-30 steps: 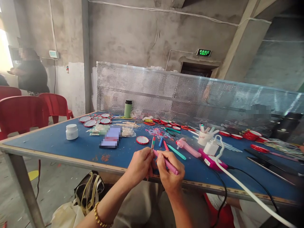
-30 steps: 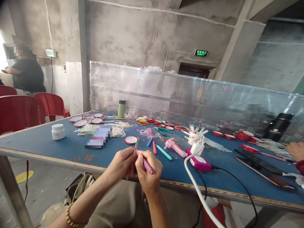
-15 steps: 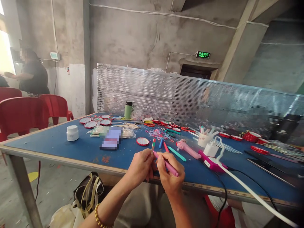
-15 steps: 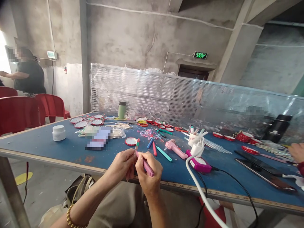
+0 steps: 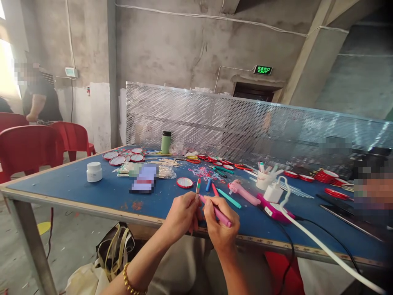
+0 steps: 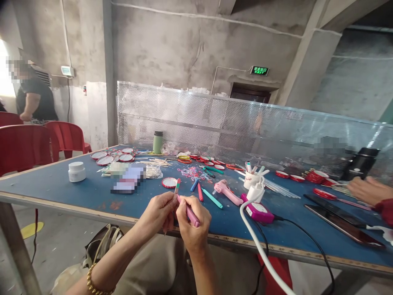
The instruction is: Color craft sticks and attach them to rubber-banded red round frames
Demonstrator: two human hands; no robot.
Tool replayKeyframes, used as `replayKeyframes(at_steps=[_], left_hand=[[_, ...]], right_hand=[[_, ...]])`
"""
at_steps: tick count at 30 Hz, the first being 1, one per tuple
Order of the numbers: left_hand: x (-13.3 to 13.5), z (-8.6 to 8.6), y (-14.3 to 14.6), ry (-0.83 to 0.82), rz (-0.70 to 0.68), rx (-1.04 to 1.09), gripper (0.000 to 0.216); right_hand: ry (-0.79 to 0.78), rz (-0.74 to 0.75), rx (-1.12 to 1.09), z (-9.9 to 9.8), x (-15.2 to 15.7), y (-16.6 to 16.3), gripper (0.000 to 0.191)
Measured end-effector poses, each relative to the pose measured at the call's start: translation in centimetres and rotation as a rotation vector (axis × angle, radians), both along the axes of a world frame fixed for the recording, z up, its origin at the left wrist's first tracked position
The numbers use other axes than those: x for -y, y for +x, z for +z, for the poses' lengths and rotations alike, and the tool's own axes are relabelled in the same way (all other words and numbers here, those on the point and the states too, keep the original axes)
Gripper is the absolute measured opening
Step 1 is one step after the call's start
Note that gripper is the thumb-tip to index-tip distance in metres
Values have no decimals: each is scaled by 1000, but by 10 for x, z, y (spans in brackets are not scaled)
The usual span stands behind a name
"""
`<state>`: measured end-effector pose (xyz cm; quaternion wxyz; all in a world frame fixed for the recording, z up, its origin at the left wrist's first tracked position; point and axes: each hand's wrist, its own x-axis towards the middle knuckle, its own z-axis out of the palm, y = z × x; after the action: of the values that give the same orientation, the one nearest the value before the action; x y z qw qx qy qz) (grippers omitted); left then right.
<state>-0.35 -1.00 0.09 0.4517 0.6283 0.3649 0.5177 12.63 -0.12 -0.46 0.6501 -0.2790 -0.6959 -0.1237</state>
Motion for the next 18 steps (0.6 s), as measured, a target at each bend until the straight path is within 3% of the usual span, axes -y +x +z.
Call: replayKeyframes(at_steps=[18], left_hand=[[-1,1,0,4,-2,-2,37]], right_hand=[[33,-4,18,2,3,-1,14]])
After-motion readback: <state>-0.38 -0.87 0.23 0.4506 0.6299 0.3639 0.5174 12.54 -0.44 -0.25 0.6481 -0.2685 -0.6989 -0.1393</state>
